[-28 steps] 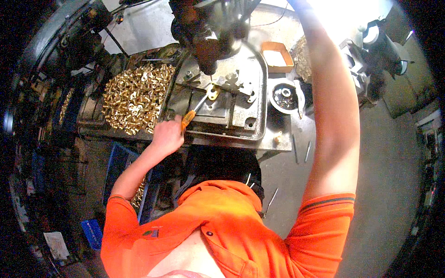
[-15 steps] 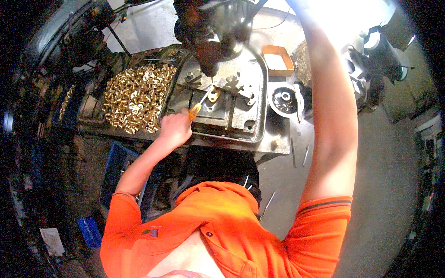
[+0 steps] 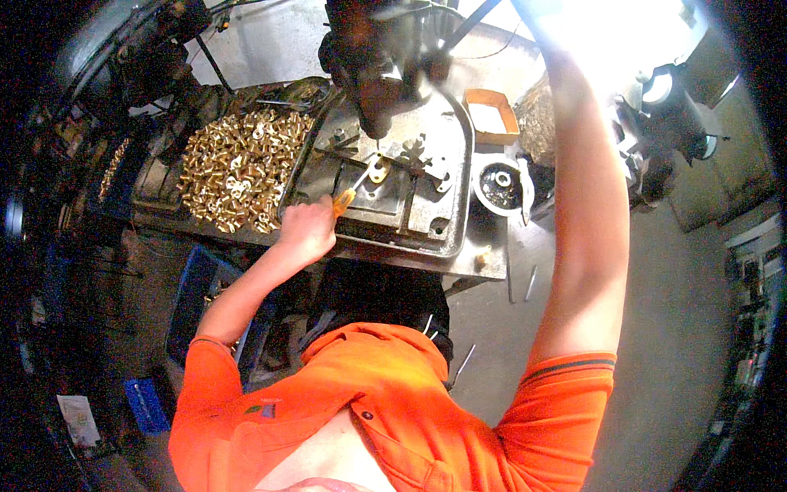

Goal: The person operates a manual press machine to shape small brass components. They repeatedly pick up a brass piece, place it under the press, pull the lever to activate the press, remove the finished piece, and place it into a blue bin. The process is continuous and repetitive throughout the clip.

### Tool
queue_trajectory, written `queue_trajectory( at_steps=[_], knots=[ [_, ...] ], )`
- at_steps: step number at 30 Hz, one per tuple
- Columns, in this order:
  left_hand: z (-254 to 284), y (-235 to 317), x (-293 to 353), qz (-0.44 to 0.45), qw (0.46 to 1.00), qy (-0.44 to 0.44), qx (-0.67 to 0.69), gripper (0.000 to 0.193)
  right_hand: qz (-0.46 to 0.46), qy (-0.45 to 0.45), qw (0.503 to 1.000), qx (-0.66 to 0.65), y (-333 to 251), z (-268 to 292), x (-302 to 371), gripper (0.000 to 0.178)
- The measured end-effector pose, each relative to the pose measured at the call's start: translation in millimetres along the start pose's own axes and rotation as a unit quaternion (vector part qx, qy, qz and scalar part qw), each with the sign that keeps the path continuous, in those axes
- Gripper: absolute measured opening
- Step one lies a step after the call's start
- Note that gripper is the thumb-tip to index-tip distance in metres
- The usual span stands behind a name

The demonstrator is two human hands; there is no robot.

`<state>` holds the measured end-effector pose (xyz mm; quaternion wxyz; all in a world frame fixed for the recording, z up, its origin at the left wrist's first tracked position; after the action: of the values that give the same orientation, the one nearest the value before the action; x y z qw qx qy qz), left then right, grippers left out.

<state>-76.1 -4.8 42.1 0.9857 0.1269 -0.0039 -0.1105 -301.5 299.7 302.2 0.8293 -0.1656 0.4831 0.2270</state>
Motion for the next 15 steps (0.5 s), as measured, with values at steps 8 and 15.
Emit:
queue_trajectory(
  at_steps=[8,15],
  knots=[
    [-9,-4,-3,0.005,1.0,0.001,0.024,0.021,-0.008,-0.006,1.0,0.004,-5,-1,3,0.023],
    [-72,14,62,-0.089,0.846,-0.368,0.376,0.044,-0.016,-0.002,0.999,0.033,-11,8,5,0.024]
  ],
)
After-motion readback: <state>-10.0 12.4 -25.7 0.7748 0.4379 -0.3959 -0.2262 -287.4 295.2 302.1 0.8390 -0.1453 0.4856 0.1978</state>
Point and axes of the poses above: each hand's wrist, its own x-axis away from the middle knuckle, its own z-axis out of the back of the hand, y = z × x, the point moved 5 cm from there along -x, towards the middle knuckle, and after that the axes turned 9 degrees about x, right-handed, at the moved point
